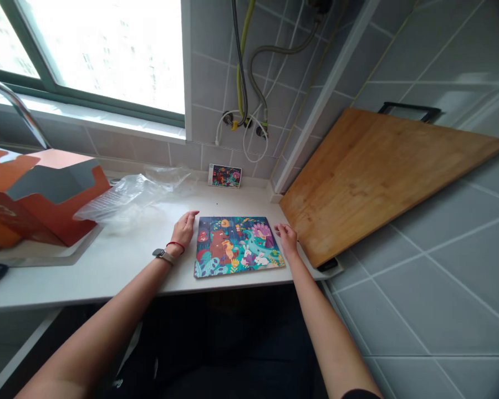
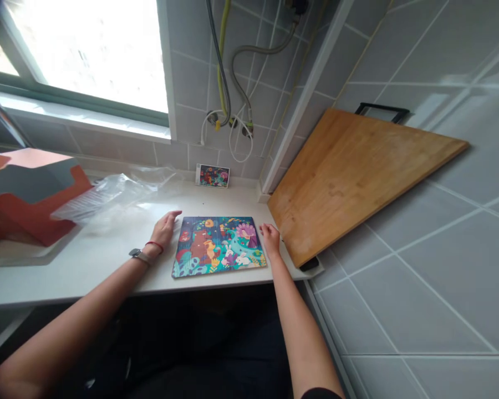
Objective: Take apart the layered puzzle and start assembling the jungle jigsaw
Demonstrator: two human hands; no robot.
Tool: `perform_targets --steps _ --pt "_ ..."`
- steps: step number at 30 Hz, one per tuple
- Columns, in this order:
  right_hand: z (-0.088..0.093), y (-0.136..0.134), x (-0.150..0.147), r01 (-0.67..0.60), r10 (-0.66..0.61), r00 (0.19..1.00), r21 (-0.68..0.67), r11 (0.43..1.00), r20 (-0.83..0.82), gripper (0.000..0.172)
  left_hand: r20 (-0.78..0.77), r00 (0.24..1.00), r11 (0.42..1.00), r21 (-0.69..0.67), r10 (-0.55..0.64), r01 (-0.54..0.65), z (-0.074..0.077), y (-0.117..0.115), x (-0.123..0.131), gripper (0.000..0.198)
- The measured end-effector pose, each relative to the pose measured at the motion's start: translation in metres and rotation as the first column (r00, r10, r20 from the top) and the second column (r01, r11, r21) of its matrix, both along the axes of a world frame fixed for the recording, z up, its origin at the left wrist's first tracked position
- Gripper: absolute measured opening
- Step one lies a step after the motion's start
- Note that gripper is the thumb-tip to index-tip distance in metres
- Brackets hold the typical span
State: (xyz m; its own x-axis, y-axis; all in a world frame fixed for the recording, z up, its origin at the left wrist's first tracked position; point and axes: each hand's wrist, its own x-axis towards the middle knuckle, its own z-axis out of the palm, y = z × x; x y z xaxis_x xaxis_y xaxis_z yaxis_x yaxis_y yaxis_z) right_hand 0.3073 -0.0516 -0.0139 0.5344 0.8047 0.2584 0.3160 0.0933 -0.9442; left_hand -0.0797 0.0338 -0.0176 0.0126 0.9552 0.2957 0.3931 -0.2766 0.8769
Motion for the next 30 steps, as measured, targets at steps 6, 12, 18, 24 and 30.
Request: perform_targets --steps 6,12,18,24,30 --pt "0.003 -0.051 -0.016 -0.048 0.059 0.978 -0.06 0.997 0.198 0.05 -0.191 0.971 0.988 0.026 -0.144 0.152 -0.003 -0.054 -0.015 0.07" --pt "0.004 -0.083 -0.034 -0.056 0.193 0.854 -0.282 0.958 0.483 0.053 -0.498 0.825 0.957 -0.034 -0.268 0.29 -0.001 -0.097 -0.03 0.086" --pt "0.011 -0.099 -0.047 -0.025 0.309 0.714 -0.419 0.908 0.628 0.053 -0.673 0.664 0.926 -0.085 -0.326 0.368 0.008 -0.116 -0.036 0.118" --pt "0.017 -0.1 -0.052 -0.003 0.363 0.64 -0.471 0.882 0.677 0.055 -0.678 0.66 0.927 -0.087 -0.323 0.364 0.009 -0.117 -0.035 0.109" --pt "0.017 -0.102 -0.057 0.026 0.406 0.555 -0.503 0.864 0.726 0.061 -0.693 0.654 0.926 -0.054 -0.304 0.373 0.012 -0.119 -0.034 0.102"
